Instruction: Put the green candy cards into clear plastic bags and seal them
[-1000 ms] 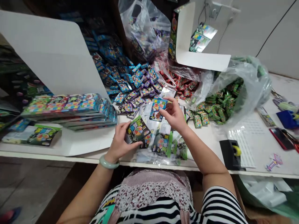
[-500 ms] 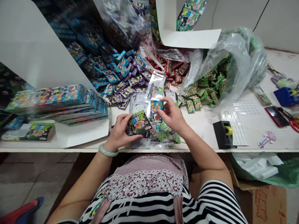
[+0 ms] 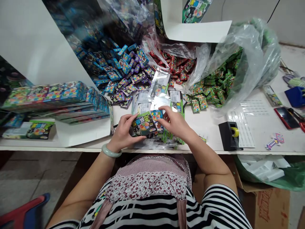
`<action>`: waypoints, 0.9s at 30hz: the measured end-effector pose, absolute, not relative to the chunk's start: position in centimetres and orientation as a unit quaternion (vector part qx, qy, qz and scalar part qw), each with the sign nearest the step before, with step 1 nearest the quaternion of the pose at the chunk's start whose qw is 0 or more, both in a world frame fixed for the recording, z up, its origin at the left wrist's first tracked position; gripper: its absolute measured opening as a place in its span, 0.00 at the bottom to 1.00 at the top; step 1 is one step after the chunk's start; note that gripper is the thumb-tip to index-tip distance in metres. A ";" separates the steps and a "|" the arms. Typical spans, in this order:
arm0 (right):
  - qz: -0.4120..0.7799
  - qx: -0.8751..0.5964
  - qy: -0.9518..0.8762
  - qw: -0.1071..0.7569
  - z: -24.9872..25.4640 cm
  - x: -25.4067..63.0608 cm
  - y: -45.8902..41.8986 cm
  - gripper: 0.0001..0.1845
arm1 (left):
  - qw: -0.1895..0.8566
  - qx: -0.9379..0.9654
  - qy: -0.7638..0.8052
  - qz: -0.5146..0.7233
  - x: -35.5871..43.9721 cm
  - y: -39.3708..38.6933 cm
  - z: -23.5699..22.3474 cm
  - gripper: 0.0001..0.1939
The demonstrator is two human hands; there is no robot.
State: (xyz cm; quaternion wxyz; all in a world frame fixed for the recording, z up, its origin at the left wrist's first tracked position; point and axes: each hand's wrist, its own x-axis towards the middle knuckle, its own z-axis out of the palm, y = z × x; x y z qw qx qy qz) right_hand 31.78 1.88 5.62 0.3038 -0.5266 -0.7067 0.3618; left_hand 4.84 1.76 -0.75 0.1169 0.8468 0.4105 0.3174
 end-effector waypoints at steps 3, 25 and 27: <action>0.382 -0.512 -0.707 0.304 5.7 32.1 2.0 0.19 | 0.114 0.846 0.408 0.324 5.0 1.5 -0.9 0.51; 0.418 -0.441 -0.765 0.212 7.3 32.9 2.3 0.11 | 0.129 0.868 0.377 0.297 4.8 0.2 0.4 0.48; 0.422 -0.422 -0.782 0.181 7.4 32.7 2.7 0.12 | 0.129 0.872 0.369 0.295 5.0 0.2 0.2 0.48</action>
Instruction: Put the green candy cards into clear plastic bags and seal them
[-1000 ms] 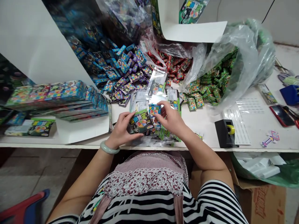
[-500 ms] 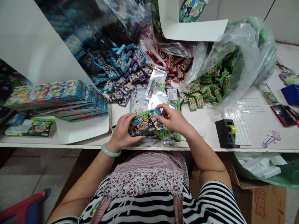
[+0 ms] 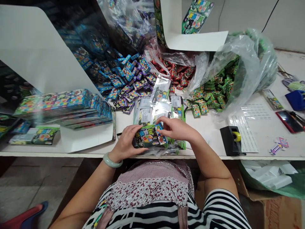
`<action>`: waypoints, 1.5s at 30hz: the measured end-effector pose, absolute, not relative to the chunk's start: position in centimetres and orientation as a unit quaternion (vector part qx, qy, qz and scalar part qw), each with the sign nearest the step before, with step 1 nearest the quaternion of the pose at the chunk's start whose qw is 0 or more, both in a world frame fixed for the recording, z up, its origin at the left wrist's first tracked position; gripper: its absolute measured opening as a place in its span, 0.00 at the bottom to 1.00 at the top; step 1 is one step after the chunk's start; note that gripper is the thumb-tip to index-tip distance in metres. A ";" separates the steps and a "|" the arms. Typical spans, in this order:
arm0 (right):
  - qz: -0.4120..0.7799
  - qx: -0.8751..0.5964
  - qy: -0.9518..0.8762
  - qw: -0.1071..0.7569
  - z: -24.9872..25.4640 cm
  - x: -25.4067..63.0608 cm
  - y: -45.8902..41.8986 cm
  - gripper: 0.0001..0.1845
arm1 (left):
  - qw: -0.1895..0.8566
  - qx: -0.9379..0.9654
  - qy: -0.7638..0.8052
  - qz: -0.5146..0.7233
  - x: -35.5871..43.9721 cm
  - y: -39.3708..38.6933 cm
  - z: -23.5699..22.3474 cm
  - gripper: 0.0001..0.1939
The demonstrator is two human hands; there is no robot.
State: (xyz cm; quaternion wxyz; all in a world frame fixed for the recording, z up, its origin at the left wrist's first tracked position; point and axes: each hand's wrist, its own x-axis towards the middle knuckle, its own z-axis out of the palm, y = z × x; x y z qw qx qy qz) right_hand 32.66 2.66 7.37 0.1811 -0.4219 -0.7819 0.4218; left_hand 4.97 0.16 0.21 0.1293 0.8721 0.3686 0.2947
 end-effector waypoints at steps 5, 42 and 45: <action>0.396 -0.476 -0.724 0.305 6.1 31.3 2.2 0.19 | 0.134 0.828 0.422 0.343 5.6 -0.1 -0.3 0.47; 0.455 -0.470 -0.639 0.404 2.6 29.8 -1.8 0.07 | 0.438 0.604 0.423 0.514 8.2 -1.8 0.5 0.12; 0.436 -0.444 -0.676 0.394 3.3 29.7 -2.0 0.07 | 0.429 0.632 0.395 0.509 8.0 -1.7 1.1 0.08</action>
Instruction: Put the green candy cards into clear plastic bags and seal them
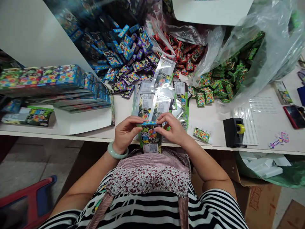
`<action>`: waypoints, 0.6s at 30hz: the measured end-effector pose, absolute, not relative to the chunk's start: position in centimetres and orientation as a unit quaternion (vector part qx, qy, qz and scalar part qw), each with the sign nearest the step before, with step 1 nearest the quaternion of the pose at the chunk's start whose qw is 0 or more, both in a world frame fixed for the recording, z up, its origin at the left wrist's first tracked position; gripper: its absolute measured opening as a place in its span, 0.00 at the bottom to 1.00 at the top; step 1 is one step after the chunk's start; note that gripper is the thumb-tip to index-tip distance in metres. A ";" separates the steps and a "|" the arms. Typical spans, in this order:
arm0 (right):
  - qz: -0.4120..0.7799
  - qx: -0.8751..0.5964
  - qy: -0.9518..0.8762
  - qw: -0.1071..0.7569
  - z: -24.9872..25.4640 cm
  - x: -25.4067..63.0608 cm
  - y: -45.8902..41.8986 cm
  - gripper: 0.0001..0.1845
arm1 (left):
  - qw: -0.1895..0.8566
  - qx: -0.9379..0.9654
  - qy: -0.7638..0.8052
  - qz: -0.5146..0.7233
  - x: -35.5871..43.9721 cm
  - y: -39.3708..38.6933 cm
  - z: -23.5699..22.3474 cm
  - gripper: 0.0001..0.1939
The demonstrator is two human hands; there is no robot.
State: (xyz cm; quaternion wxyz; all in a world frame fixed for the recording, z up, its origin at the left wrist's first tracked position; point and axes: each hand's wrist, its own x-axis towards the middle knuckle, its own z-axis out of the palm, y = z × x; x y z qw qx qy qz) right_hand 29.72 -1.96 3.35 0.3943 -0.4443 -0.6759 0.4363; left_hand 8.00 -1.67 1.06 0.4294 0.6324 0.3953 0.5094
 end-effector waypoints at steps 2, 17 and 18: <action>0.449 -0.456 -0.665 0.385 3.7 29.4 -1.8 0.08 | 0.442 0.614 0.402 0.515 8.2 -1.4 1.5 0.07; 0.455 -0.431 -0.707 0.328 5.2 29.4 -1.1 0.05 | 0.497 0.665 0.337 0.444 6.5 -0.6 2.1 0.06; 0.451 -0.433 -0.708 0.328 5.3 29.5 -1.2 0.05 | 0.495 0.673 0.330 0.440 6.4 -0.7 2.0 0.06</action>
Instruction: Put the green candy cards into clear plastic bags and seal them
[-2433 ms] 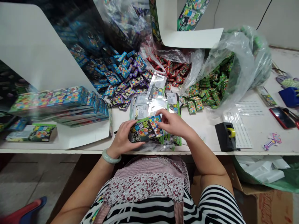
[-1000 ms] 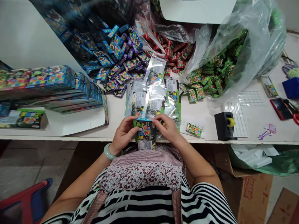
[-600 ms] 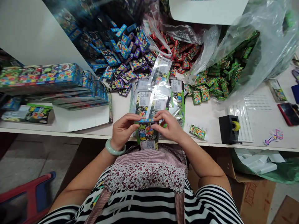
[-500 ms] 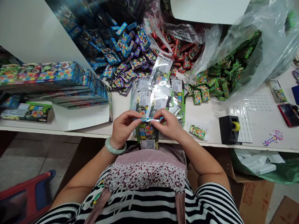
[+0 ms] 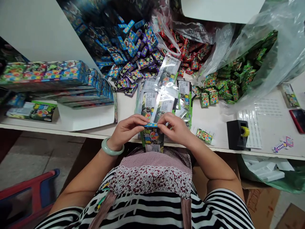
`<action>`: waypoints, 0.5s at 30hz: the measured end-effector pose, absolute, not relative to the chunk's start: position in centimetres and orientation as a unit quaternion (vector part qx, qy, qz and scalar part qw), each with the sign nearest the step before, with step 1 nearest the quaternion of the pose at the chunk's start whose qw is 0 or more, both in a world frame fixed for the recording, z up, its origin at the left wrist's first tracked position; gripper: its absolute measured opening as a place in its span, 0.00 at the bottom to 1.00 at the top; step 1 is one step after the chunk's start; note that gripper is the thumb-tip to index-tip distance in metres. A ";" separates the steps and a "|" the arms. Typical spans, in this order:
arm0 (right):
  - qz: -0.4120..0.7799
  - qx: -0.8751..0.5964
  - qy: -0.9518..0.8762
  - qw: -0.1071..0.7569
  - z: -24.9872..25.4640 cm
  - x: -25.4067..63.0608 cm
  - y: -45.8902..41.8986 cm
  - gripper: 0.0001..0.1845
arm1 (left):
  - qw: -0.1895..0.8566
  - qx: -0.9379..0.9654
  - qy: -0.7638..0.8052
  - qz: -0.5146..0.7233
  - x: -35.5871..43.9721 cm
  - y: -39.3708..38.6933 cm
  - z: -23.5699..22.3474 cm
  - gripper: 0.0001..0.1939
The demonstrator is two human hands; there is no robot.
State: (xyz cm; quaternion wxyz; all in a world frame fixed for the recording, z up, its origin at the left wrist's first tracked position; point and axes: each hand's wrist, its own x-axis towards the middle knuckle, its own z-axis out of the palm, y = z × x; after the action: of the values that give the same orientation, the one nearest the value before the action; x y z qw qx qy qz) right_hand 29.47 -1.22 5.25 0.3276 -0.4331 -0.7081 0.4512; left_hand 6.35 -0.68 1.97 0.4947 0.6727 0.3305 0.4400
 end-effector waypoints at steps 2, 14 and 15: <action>0.452 -0.452 -0.699 0.320 5.4 29.4 -1.2 0.06 | 0.489 0.678 0.327 0.441 6.2 -0.8 1.6 0.07; 0.311 -0.387 -0.815 0.298 3.9 28.6 -2.2 0.07 | 0.449 0.655 0.415 0.444 5.5 -1.4 0.1 0.06; 0.292 -0.396 -0.819 0.296 3.4 28.5 -2.4 0.07 | 0.448 0.656 0.421 0.438 5.6 -1.3 -0.1 0.08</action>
State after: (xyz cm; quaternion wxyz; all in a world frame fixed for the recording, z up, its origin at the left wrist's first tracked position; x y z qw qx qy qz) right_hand 28.50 -2.37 3.40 0.2956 -0.3965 -0.8188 0.2915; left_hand 5.60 -1.35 -0.10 0.4478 0.6560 0.4209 0.4383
